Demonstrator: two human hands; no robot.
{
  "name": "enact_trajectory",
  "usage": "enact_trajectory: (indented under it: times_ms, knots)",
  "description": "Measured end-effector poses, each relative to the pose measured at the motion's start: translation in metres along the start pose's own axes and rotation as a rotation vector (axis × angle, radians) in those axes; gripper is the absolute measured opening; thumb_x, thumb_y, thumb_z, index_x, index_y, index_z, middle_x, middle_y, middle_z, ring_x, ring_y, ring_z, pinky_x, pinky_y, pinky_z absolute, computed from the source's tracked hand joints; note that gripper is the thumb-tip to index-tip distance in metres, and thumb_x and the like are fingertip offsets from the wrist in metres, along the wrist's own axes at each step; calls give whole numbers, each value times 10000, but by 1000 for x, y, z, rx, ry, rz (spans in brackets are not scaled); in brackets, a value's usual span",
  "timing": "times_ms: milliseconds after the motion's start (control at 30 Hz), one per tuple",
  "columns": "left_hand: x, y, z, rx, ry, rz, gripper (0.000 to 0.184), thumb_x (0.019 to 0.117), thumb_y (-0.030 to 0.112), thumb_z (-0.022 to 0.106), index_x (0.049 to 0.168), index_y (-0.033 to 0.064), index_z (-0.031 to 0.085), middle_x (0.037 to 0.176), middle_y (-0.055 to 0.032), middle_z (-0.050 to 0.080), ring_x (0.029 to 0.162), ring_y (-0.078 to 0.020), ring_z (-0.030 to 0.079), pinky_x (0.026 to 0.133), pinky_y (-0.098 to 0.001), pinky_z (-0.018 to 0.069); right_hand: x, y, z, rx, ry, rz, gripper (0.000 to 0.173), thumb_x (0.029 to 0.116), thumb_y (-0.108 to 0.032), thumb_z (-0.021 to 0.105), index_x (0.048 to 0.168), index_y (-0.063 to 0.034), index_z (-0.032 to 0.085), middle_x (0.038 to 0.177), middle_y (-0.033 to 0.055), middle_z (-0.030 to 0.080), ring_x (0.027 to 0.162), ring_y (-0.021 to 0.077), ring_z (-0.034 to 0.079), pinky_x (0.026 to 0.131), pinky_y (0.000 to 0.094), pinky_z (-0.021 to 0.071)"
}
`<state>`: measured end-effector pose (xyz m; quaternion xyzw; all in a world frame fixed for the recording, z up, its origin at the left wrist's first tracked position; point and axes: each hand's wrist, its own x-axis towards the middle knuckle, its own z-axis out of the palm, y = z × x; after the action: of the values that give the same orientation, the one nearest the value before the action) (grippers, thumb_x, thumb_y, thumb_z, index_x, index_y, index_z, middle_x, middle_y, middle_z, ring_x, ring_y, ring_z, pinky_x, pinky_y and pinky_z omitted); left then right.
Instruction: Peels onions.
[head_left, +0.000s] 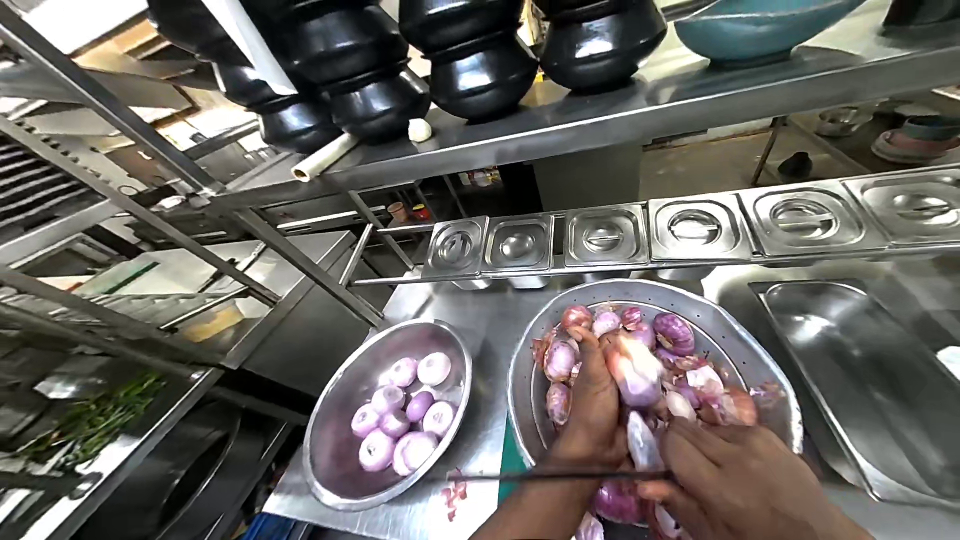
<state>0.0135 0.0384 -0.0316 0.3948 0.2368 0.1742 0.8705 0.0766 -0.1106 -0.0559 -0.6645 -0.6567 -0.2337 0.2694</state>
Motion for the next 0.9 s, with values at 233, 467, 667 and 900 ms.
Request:
enact_trajectory:
  times_ms: [233,467,667,900]
  knots:
    - [7,4,-3,-14,-54,-133,874,964,768,86,1001,62,600,756,-117,666,657,-230,689,584,-366,604,-2,17,-4,85,10,301,767,924,-833,342,831,-113,588,623,42,532,462,211,536,362,403,420]
    - [-4,1,4,-79,-144,-69,674,1071,575,183,982,85,638,759,-83,676,674,-135,680,626,-270,585,24,32,-7,240,80,387,627,866,-824,521,794,-203,576,617,-78,484,510,66,484,424,295,405]
    - [-7,2,2,-76,-139,-48,613,1087,515,215,959,90,637,757,-70,664,678,-122,673,632,-262,581,25,30,-4,199,93,371,626,888,-808,503,777,-196,576,604,-71,475,493,76,476,413,300,393]
    - [-8,1,8,-76,-85,-43,616,1082,533,245,968,82,649,786,-70,680,723,-127,689,671,-273,591,21,30,-3,116,75,317,647,972,-759,382,804,-168,584,615,-35,491,494,119,506,397,319,388]
